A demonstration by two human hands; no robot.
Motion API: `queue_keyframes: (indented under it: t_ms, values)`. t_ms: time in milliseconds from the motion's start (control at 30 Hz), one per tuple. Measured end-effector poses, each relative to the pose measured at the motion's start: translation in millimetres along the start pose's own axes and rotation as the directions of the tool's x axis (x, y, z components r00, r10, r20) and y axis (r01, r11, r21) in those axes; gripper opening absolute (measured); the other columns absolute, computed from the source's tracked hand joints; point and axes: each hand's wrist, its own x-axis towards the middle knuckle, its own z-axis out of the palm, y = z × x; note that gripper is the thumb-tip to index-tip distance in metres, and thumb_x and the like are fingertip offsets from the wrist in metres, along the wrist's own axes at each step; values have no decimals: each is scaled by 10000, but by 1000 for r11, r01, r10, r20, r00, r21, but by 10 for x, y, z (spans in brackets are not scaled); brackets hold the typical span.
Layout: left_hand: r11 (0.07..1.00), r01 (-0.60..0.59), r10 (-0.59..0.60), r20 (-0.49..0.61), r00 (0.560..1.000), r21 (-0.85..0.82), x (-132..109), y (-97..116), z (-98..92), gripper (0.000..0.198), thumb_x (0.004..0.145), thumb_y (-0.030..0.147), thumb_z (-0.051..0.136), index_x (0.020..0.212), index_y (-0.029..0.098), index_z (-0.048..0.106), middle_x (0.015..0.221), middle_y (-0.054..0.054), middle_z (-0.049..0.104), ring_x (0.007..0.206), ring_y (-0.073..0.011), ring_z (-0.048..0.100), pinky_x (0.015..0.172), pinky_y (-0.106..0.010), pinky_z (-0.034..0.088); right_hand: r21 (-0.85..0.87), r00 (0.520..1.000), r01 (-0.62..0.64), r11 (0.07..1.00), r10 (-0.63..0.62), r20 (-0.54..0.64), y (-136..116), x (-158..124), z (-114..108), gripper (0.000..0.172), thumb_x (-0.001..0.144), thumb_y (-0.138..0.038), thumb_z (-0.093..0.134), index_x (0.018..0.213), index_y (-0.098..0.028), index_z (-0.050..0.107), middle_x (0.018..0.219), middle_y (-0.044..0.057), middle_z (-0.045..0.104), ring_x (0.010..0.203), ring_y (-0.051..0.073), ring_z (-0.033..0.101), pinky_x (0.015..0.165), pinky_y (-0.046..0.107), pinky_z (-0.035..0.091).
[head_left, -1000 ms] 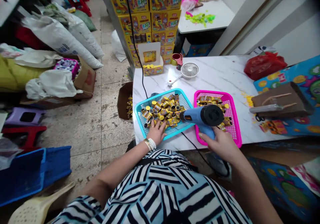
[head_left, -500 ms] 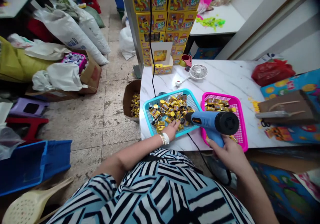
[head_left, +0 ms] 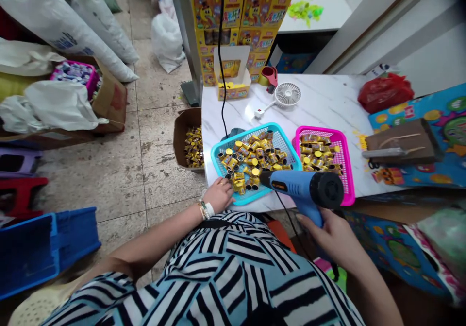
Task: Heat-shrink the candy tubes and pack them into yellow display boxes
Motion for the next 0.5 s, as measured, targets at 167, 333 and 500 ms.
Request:
queue_keyframes:
  t_ms: [167,333,500]
  values:
    - [996,-79,76,101,992,28,91,-124,67,463,889,565,499,880,150,705,855,-144,663,960,-282,544,1038,-480,336,-60,999,31,998,-33,-38,-409,16,231,354,838,-568,491,826,-222,566,531,2,539,523,205,534,526,284,318]
    - [966,-259,260,158,953,-28,168,-227,153,411,879,553,523,865,177,689,857,-117,681,905,-249,570,971,-444,358,-98,999,1,995,-6,-54,-535,-65,341,372,852,-549,476,904,-199,589,589,31,586,569,230,573,559,294,342]
    - [962,-247,256,81,963,-113,41,-346,23,273,937,286,409,932,186,663,925,-101,676,940,-216,587,960,-398,404,56,997,-8,998,3,82,-726,-196,464,368,867,-528,479,975,-195,591,618,26,635,600,230,625,564,285,396]
